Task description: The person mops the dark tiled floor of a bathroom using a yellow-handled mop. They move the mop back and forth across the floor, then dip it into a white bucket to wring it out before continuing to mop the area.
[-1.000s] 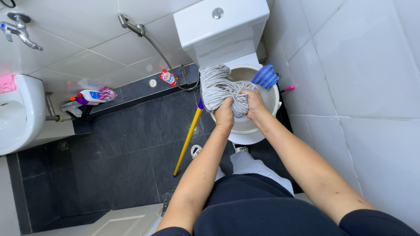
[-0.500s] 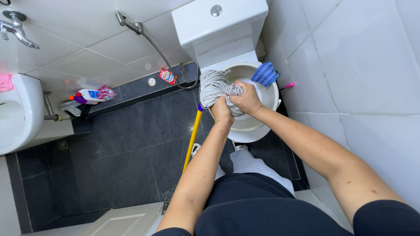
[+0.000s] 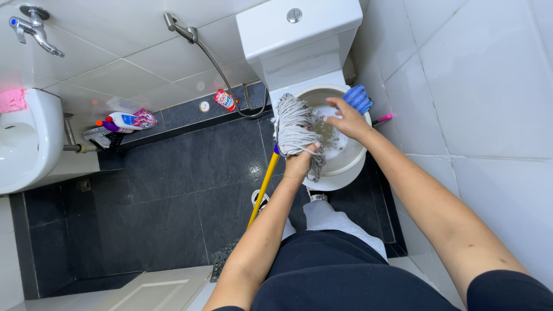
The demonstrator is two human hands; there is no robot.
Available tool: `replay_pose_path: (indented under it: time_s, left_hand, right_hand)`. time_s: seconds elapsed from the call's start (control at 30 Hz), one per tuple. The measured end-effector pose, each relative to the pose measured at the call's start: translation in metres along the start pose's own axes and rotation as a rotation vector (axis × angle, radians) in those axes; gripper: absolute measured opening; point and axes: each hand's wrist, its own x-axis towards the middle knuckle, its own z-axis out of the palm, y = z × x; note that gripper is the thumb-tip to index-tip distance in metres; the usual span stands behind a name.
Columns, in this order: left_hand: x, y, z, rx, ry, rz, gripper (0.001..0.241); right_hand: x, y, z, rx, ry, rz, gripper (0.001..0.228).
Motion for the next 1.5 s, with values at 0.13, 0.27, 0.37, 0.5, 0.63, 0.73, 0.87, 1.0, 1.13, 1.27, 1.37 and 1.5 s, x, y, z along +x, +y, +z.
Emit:
replay_pose_path:
  time_s: [0.13,0.27,0.37,0.5,0.63,0.73,0.87,1.0,1.13,1.27,1.37,1.5]
  left_hand:
    - [-0.017,0.02,-0.008,-0.007,-0.066,-0.01,0.071]
    - [-0.019,0.014,-0.017,-0.01,-0.131,-0.042,0.068]
    - [-0.017,0.007,-0.025,0.057,-0.176,-0.03,0.059]
    - [-0.011,0.005,-0.037,0.2,-0.269,0.075,0.05]
    - [-0.01,-0.007,-0.043,0.346,-0.323,0.14,0.037]
    - [-0.012,0.001,-0.043,0.484,-0.335,0.287,0.032]
    - [-0.014,0.015,-0.047,0.677,-0.333,0.393,0.044]
    - [-0.014,0.024,-0.046,1.078,-0.379,0.384,0.054]
    - [-0.017,0.022,-0.051,1.177,-0.4,0.284,0.064]
    - [-0.017,0.017,-0.049,1.038,-0.269,0.443,0.104]
    - [-0.015,0.005,-0.053,1.063,-0.279,0.422,0.104]
    - [-0.014,0.02,-0.061,1.132,-0.307,0.505,0.093]
  right_hand:
    - [-0.005,-0.05,-0.001,-0.18,-0.226,-0.4,0.096]
    - [0.007,-0.062,0.029,-0.395,-0.343,-0.423,0.123]
    - [0.012,-0.068,0.042,-0.449,-0.325,-0.498,0.125]
    - [0.018,-0.089,0.036,-0.515,-0.424,-0.548,0.128]
    - [0.009,-0.142,0.018,-0.667,-0.468,-0.584,0.132]
    - [0.004,-0.165,0.011,-0.722,-0.519,-0.596,0.137]
    - [0.003,-0.188,0.004,-0.65,-0.477,-0.796,0.14]
    - [0.005,-0.194,0.002,-0.75,-0.515,-0.895,0.14]
    - [0.008,-0.187,0.005,-0.854,-0.562,-0.96,0.124]
    - [0.014,-0.16,0.01,-0.827,-0.63,-0.757,0.099]
    - [0.008,-0.146,0.015,-0.576,-0.563,-0.832,0.087]
    - [-0.006,-0.154,0.009,-0.352,-0.609,-0.454,0.111]
